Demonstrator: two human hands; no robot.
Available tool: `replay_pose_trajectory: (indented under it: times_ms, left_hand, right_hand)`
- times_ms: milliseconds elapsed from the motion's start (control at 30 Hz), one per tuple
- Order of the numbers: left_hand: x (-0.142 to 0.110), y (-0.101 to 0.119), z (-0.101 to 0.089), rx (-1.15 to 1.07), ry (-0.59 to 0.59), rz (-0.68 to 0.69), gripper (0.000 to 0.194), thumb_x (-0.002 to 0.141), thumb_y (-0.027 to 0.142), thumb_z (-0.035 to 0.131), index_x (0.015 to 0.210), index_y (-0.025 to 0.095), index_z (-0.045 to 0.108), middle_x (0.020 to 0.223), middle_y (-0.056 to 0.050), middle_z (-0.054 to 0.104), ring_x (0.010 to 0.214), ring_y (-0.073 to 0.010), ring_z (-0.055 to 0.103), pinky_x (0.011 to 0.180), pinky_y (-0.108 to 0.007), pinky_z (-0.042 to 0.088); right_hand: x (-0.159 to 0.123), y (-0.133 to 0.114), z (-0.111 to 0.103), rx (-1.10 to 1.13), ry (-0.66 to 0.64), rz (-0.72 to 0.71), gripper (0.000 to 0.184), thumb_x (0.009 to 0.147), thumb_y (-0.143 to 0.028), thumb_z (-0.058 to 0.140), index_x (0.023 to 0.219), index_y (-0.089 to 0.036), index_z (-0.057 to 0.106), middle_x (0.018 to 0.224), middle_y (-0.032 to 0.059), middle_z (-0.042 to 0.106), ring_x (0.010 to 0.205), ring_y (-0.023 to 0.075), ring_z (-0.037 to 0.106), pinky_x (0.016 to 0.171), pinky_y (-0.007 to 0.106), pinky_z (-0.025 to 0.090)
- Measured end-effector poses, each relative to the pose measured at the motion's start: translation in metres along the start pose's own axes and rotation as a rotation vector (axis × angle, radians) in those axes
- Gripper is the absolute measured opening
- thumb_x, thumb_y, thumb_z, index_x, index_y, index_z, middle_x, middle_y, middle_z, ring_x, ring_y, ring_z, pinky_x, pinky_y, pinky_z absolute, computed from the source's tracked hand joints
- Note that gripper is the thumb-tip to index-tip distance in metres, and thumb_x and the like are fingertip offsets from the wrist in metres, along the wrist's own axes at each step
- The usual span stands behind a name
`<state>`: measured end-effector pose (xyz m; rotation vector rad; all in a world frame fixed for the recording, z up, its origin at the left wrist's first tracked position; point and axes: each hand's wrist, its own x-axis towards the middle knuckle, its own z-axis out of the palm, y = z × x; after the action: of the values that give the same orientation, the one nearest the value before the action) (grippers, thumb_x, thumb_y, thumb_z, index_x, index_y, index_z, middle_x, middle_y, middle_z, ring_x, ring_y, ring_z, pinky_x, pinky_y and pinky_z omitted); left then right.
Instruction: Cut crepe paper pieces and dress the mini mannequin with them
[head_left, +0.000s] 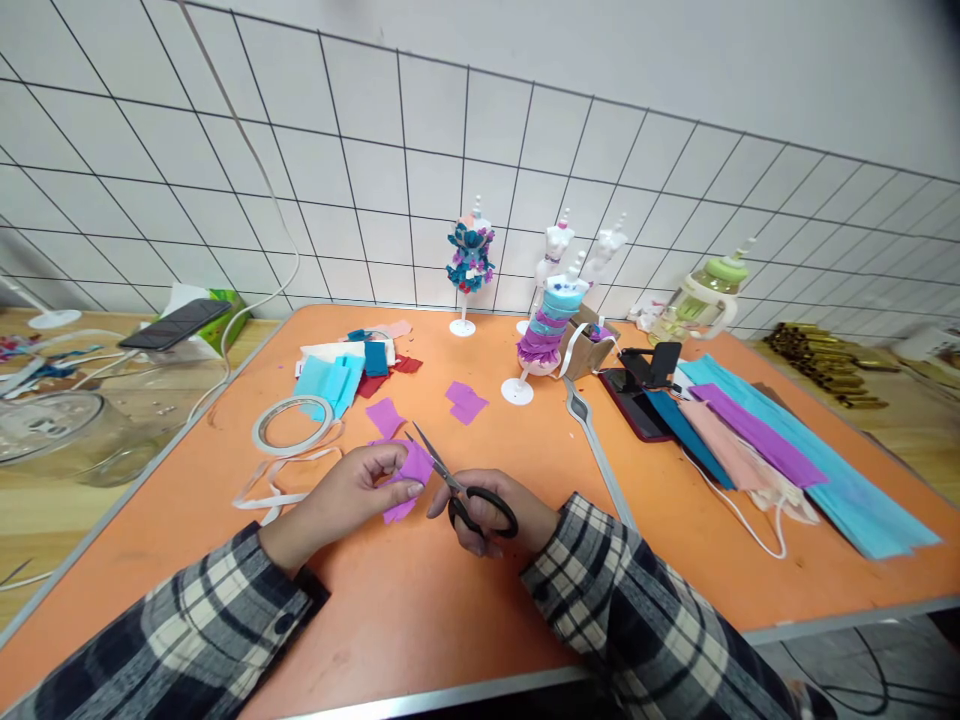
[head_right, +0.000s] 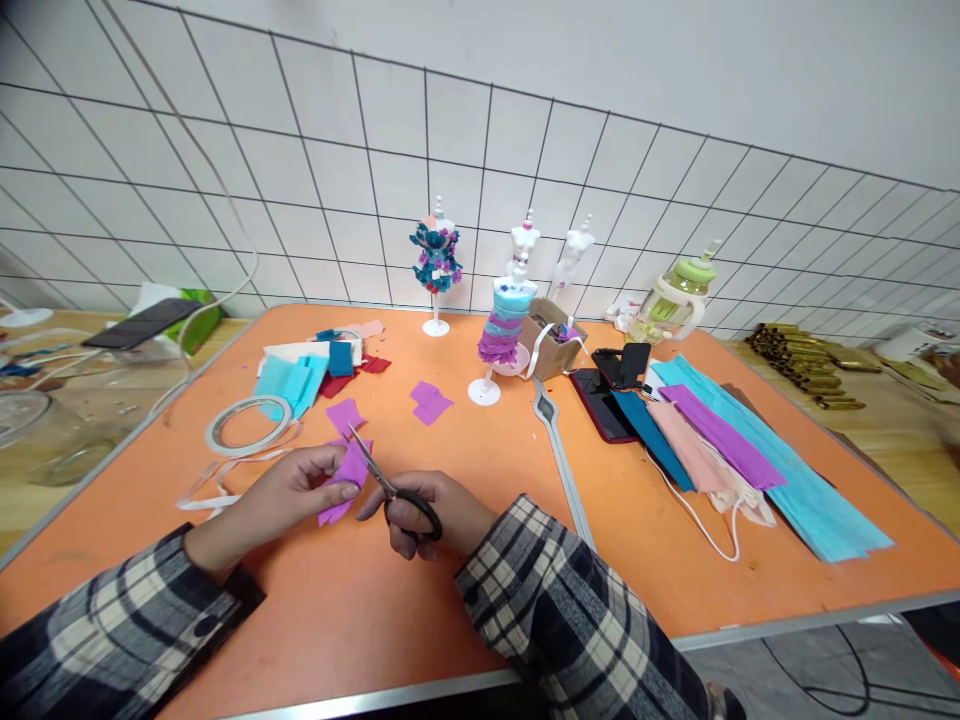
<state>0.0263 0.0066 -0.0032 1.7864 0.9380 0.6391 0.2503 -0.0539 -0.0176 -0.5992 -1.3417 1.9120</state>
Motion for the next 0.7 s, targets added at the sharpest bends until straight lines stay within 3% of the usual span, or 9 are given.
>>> replay_pose_trajectory:
  times_ms: [200,500,700]
  left_hand:
    - [-0.0003,-0.0016,-0.0014,-0.046,-0.025,0.000,0.036,0.078,0.043,0.068,0.060,0.020,0.049,0.055,0.005,0.049,0.051,-0.0113,0.043,0.048,-0.022,0.035]
    - [-0.0008,0.0004,-0.0012,-0.076,-0.086,0.004,0.033,0.079,0.042,0.067,0.062,0.020,0.051,0.056,0.005,0.051,0.050,-0.0111,0.045,0.050,-0.022,0.038]
    - [-0.0013,0.0020,-0.0008,-0.035,-0.055,0.010,0.036,0.078,0.043,0.069,0.059,0.019,0.050,0.055,0.005,0.049,0.052,-0.0112,0.045,0.049,-0.021,0.038]
  right_hand:
    - [-0.0005,0.0013,-0.0013,0.003,0.030,0.010,0.056,0.079,-0.065,0.069,0.101,-0.013,0.064,0.050,-0.0093,0.045,0.037,0.0044,0.035,0.035,0.016,0.024]
    - [-0.0015,-0.0009,0.0003,-0.008,0.007,0.021,0.057,0.081,-0.063,0.068,0.106,-0.012,0.066,0.052,-0.0080,0.048,0.037,0.0037,0.036,0.034,0.015,0.025]
    - [-0.0014,-0.0010,0.0003,-0.013,-0.002,0.035,0.060,0.082,-0.067,0.064,0.106,-0.012,0.065,0.054,-0.0069,0.051,0.037,0.0044,0.037,0.033,0.016,0.026]
